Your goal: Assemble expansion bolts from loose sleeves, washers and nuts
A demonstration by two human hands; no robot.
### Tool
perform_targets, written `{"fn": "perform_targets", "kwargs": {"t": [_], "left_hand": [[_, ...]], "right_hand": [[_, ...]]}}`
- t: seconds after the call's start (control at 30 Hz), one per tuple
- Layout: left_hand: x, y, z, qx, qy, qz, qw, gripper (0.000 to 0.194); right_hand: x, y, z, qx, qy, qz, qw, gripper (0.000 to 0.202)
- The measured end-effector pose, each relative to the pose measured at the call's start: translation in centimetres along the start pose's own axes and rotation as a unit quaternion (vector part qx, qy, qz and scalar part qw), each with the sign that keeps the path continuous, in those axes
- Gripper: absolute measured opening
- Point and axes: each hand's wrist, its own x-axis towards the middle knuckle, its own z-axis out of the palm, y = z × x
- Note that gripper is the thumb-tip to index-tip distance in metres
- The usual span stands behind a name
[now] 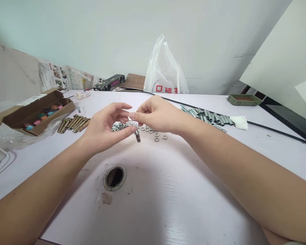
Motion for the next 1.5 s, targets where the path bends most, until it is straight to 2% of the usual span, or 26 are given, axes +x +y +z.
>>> {"fn": "perform_targets", "kwargs": {"t": [0.1, 0.2, 0.33, 0.43, 0.6, 0.73, 0.9, 1.0, 1.13, 1.4, 1.5], "left_hand": [[-0.2, -0.7, 0.3, 0.050, -0.076, -0.086, 0.992, 0.058], [-0.3, -1.4, 0.9, 0.061, -0.153, -0.156, 0.974, 0.043], [-0.3, -1.9, 1.9, -0.006, -0.213, -0.175, 0.961, 0.021], [-0.2, -2.1, 2.1, -0.036, -0.217, -0.177, 0.959, 0.020], [-0.1, -2.4, 2.0, -0.023, -0.211, -0.177, 0.961, 0.026], [-0.1, -2.5, 2.1, -0.017, -0.207, -0.174, 0.963, 0.029], [-0.2, -2.3, 2.2, -0.013, -0.206, -0.177, 0.962, 0.028], [-0.2, -2.4, 2.1, -0.011, -0.200, -0.168, 0.965, 0.028], [-0.3, -2.6, 2.2, -0.024, -0.200, -0.177, 0.963, 0.030], [-0.2, -2.4, 2.1, -0.014, -0.204, -0.172, 0.964, 0.029], [-0.1, -2.1, 1.9, -0.011, -0.204, -0.171, 0.964, 0.028]], "right_hand": [[0.0, 0.2, -0.5, -0.016, -0.020, 0.042, 0.999, 0.047], [0.2, 0.7, -0.3, -0.029, -0.060, 0.068, 0.995, 0.047], [0.8, 1.8, 0.3, -0.019, -0.102, 0.065, 0.992, 0.050], [1.1, 2.5, 0.6, 0.003, -0.119, 0.060, 0.991, 0.051], [1.1, 2.8, 0.5, 0.037, -0.147, 0.044, 0.988, 0.048], [1.2, 2.9, 0.6, 0.024, -0.125, 0.062, 0.990, 0.047], [1.2, 3.1, 0.7, 0.031, -0.128, 0.045, 0.990, 0.044], [1.1, 2.9, 0.5, 0.034, -0.122, 0.003, 0.992, 0.045], [1.1, 3.0, -0.1, -0.010, -0.155, -0.085, 0.984, 0.037], [0.9, 2.7, 0.2, -0.071, -0.089, -0.129, 0.985, 0.029], [0.9, 2.6, 0.5, -0.093, -0.071, -0.126, 0.985, 0.030]]}}
